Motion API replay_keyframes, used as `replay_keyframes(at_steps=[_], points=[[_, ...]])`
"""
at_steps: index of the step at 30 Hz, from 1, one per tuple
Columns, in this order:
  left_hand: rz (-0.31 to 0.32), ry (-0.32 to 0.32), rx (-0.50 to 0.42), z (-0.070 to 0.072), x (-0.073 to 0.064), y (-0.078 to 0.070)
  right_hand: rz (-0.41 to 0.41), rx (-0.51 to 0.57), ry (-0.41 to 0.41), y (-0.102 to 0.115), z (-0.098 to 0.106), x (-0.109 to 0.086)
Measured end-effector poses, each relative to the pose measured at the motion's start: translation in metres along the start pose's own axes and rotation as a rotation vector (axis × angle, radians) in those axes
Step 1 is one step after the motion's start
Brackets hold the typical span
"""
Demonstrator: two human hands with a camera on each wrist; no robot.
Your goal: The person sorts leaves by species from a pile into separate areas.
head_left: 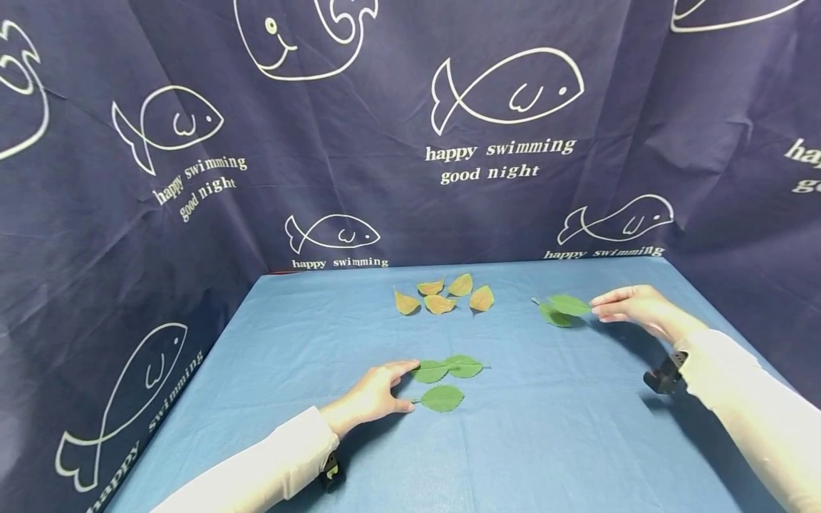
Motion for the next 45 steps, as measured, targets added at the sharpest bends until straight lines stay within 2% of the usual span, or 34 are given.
replay_keyframes(at_steps=[7,13,16,19,24,32,36,41,45], points=[[-0.003,-0.002,-0.007,-0.001,0.0,0.0,0.008,0.101,0.033,-0.017,0.014,0.001],[-0.003,-0.002,-0.015,0.001,0.001,0.002,-0.025,0.041,0.05,-0.026,0.024,0.003],[-0.003,-0.002,-0.018,0.002,0.002,0.003,-0.015,0.076,0.092,-0.027,0.028,0.006],[-0.006,-0.006,-0.018,0.001,0.001,0.003,0.002,0.143,0.151,-0.03,0.028,0.01],[-0.008,-0.008,-0.015,0.001,-0.001,0.003,0.004,0.183,0.22,-0.038,0.026,0.013],[0.007,-0.006,-0.016,0.0,-0.001,0.002,0.052,0.261,0.255,-0.044,0.026,0.014],[0.017,-0.002,-0.016,-0.001,-0.001,0.002,0.047,0.307,0.248,-0.044,0.025,0.014],[0.014,-0.005,-0.025,-0.002,-0.001,0.002,-0.006,0.312,0.173,-0.043,0.026,0.017],[0.01,-0.007,-0.027,-0.001,0.0,0.001,-0.024,0.318,0.155,-0.04,0.026,0.019]])
Point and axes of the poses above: each hand's wrist, its own x-axis towards the middle knuckle, its own z-axis out of the back of the hand, y = z × x, the point moved 6 cm from there along x, towards the middle knuckle, and after that the axes turned 9 degrees about -z, right-handed, at the moved point
